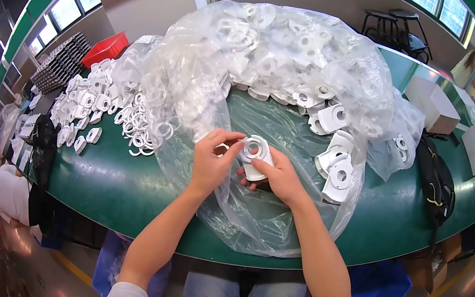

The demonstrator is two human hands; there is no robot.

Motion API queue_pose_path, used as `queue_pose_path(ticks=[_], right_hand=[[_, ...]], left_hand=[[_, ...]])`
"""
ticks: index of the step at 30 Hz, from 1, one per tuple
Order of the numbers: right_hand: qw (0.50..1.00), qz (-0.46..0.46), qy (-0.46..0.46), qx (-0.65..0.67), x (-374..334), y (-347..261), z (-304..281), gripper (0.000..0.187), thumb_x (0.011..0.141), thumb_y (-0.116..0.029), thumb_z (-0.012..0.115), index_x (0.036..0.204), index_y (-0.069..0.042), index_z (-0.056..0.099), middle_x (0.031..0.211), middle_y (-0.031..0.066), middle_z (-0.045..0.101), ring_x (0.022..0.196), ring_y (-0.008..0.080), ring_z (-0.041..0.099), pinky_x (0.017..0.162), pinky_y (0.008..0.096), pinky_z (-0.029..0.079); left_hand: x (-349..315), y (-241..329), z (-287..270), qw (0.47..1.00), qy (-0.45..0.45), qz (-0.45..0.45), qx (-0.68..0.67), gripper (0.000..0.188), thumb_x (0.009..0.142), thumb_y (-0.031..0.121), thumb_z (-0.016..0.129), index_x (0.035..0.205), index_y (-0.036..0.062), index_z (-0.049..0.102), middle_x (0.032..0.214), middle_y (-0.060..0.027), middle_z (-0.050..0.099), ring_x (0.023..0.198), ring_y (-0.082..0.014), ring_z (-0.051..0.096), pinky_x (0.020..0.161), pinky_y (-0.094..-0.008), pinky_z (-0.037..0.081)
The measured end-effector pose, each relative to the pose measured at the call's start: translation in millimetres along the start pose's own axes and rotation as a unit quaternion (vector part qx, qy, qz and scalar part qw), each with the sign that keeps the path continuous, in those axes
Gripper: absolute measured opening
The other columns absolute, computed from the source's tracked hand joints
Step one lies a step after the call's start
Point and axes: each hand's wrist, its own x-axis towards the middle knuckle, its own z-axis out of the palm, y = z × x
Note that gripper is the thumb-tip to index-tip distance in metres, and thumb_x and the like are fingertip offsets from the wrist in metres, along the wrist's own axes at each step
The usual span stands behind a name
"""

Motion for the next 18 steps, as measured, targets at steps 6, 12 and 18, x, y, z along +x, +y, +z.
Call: queue_pose_path(ticks=[6, 12, 18], right_hand=[[0.999, 0.013, 0.003, 0.052, 1.8, -1.3, -3.8, 0.028, 0.091, -0.01, 0.047, 0.116, 0.001, 0.046, 0.093, 0.0191, 0.064, 0.072, 0.0241, 0.065, 0.054, 0.0274, 0.05], [0.999, -0.035, -0.018, -0.001, 1.5, 3.1, -6.1, 0.029, 0.091, -0.01, 0.048, 0.118, 0.001, 0.046, 0.095, 0.0192, 0.064, 0.074, 0.024, 0.066, 0.05, 0.0254, 0.049], [0.999, 0.007, -0.007, 0.05, 2.0, 0.1, -4.2, 0.031, 0.092, -0.01, 0.047, 0.121, 0.001, 0.045, 0.093, 0.0199, 0.064, 0.07, 0.0243, 0.066, 0.042, 0.0244, 0.045]], left_hand=[[-0.5, 6.0, -1.7, 0.999, -0.037, 0.019, -0.008, 0.018, 0.08, 0.0, 0.063, 0.098, 0.003, 0.067, 0.085, -0.0036, 0.059, 0.074, -0.0082, 0.057, 0.057, -0.0201, 0.045], [-0.1, 2.3, -1.1, 0.999, -0.024, 0.026, -0.001, 0.021, 0.079, 0.0, 0.064, 0.099, 0.004, 0.067, 0.086, -0.0033, 0.058, 0.074, -0.0087, 0.057, 0.056, -0.0201, 0.045], [-0.5, 4.1, -3.4, 0.999, -0.036, 0.018, -0.014, 0.022, 0.079, 0.0, 0.064, 0.101, 0.0042, 0.067, 0.085, -0.0032, 0.058, 0.073, -0.0085, 0.056, 0.056, -0.0202, 0.045]])
